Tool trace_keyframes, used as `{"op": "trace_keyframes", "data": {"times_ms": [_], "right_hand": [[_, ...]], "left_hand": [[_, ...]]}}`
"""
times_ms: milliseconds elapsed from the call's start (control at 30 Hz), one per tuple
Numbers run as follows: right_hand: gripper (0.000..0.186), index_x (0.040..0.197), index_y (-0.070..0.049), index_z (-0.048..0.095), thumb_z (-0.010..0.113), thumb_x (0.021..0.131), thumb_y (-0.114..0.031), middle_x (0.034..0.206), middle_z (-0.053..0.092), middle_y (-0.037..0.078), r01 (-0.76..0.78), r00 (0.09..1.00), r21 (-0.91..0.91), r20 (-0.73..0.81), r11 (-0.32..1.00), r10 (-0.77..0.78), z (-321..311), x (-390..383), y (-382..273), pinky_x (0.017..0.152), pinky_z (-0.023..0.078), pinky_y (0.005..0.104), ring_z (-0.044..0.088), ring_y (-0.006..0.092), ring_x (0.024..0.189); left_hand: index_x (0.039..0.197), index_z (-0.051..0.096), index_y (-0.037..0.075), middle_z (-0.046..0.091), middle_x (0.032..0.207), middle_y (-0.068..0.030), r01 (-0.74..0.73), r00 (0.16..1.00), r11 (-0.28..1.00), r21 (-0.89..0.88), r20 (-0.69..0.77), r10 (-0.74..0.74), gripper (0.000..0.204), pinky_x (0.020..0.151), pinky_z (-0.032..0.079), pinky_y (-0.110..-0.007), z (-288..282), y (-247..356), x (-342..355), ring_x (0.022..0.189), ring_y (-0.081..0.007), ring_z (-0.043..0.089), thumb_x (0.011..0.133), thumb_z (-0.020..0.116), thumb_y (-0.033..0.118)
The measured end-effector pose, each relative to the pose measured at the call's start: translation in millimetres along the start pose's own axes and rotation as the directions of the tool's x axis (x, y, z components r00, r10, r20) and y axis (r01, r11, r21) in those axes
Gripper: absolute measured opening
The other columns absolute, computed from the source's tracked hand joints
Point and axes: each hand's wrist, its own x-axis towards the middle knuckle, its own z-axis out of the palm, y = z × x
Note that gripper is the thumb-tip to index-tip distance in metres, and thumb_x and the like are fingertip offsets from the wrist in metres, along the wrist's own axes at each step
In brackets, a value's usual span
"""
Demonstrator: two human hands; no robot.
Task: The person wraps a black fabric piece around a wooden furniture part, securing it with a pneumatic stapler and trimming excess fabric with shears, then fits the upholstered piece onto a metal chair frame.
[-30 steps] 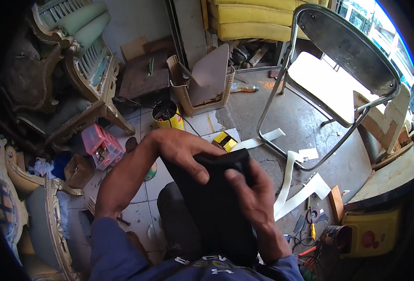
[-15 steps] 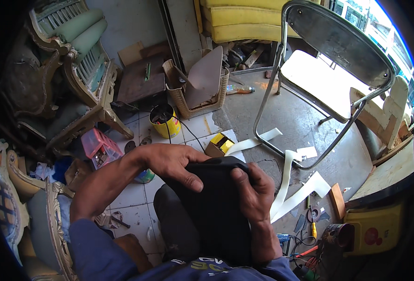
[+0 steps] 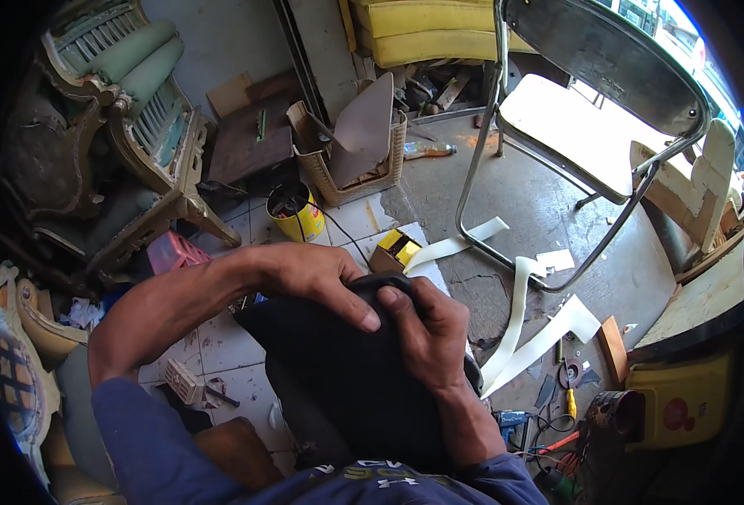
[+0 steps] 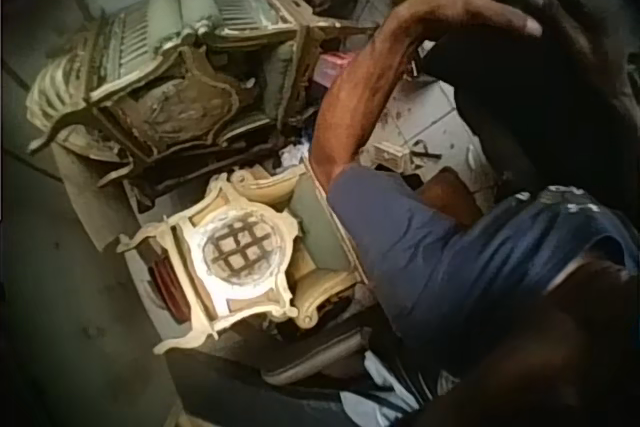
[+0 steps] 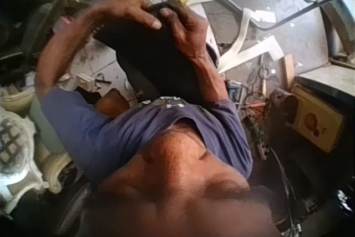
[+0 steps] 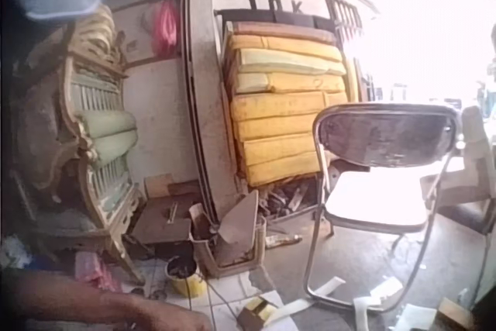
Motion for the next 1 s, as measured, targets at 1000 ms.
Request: {"op": "trace_keyframes", "data": {"times_ms": [1000], "right_hand": [[0.018,0.1,0.0,0.069,0.065,0.104,-0.018,0.086,0.062,-0.005,-0.276,0.894,0.208,0.413,0.938,0.172,6,27,42,0.072,0.047,0.0228,0.053,0.0021,0.083]], "left_hand": [[0.103,0.072,0.005,0.069,0.087,-0.0005,0.097,0.984,0.884,-0.457,-0.091,-0.155,0.032,0.067,0.05,-0.023,16,-32,12,0.075,-0.007,0.065,0.096,0.073,0.036]]}}
